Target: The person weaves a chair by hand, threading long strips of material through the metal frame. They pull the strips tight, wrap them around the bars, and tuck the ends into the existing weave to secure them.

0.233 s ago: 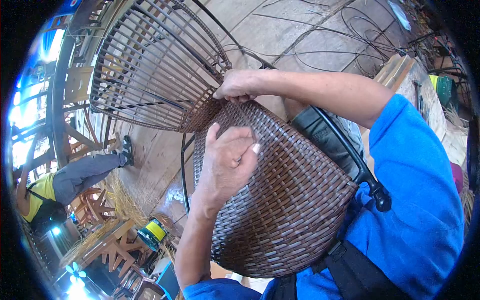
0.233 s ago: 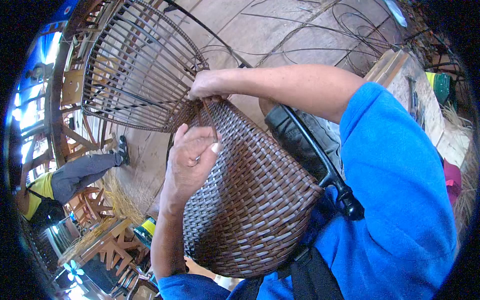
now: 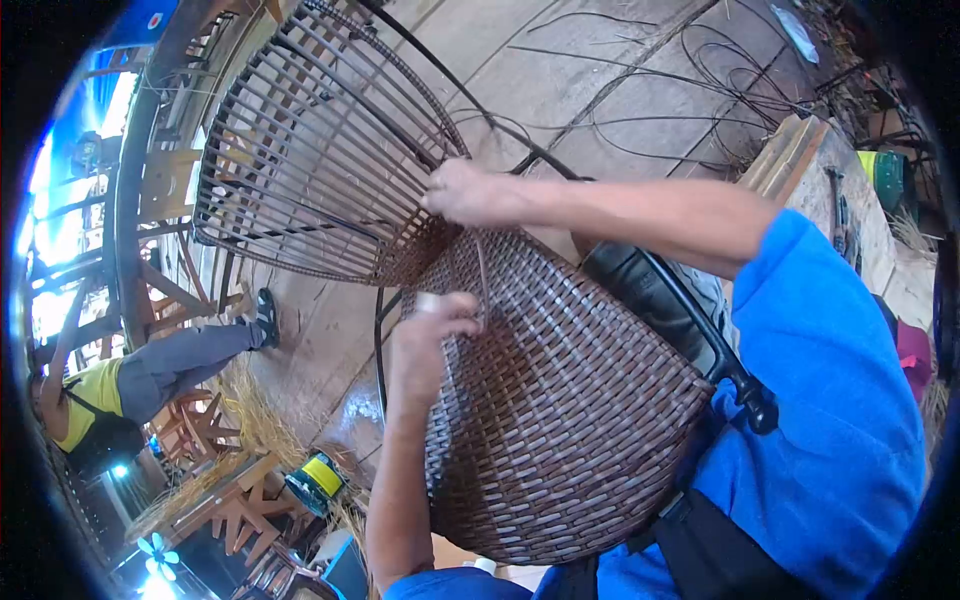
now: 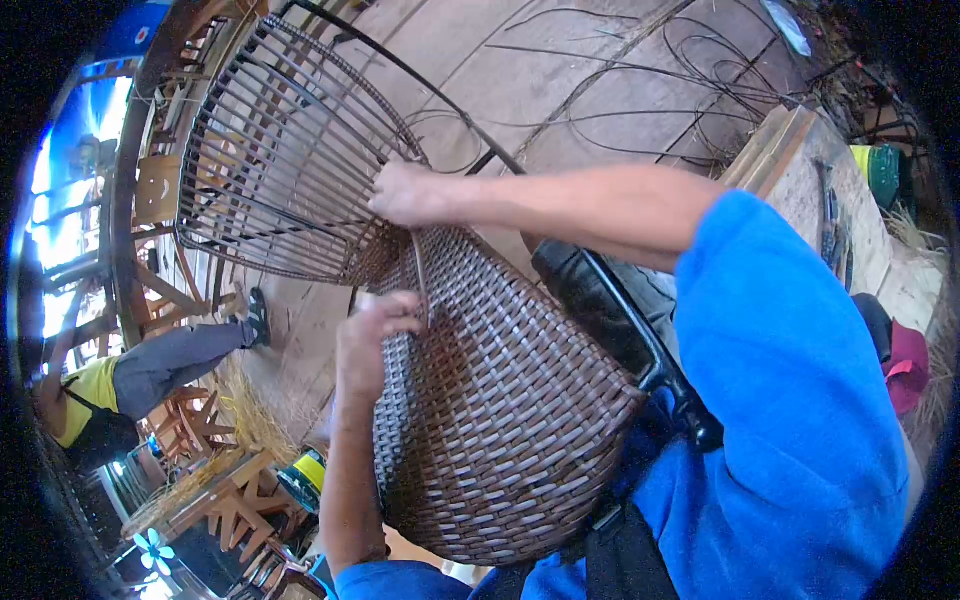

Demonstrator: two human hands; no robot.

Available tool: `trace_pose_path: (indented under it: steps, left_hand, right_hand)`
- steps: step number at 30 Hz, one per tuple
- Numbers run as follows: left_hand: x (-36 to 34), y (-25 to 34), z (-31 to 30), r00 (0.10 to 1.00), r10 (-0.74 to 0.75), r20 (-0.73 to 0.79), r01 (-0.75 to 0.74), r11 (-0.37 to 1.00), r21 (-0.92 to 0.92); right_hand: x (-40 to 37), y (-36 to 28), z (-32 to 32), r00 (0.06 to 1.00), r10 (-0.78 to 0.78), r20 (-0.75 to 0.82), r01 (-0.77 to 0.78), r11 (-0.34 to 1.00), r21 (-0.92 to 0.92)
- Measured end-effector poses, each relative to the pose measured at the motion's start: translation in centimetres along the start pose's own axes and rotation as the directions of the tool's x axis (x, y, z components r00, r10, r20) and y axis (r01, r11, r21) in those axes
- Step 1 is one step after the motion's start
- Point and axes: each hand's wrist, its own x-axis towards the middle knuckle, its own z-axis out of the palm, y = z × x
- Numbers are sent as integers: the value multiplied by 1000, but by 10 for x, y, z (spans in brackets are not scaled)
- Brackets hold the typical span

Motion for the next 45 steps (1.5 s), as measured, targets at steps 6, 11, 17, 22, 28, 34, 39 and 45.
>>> trace_pose_path:
  steps: [6,11,17,22,28,34,39,45]
  left_hand:
    - [53,-21,-23,901,-406,154,413,695,-589]
    - [85,-2,8,917,-370,147,397,873,-284]
    - [-22,21,-6,993,-48,-107,86,920,383]
    - [-184,74,10,987,-128,95,65,866,496]
    - [-251,75,94,872,196,-449,164,748,643]
    - [-228,31,44,290,666,-688,-5,720,694]
    - [-189,53,-100,29,773,-634,67,631,773]
    - [-134,70,-293,241,507,-828,-530,783,325]
  right_hand:
    - [-61,-23,-33,952,149,266,-88,970,-227]
    - [-58,-33,-42,876,250,413,-92,926,-365]
    - [-122,-64,-98,969,-36,245,75,985,-153]
    - [-219,-73,-88,972,-233,9,225,947,228]
    - [-227,-75,-61,962,-16,-272,152,860,486]
    - [-201,-119,-50,983,-51,-177,131,871,474]
    - [-135,-186,-5,875,-373,-310,463,831,309]
    - [-63,-224,49,625,-657,-420,697,713,-78]
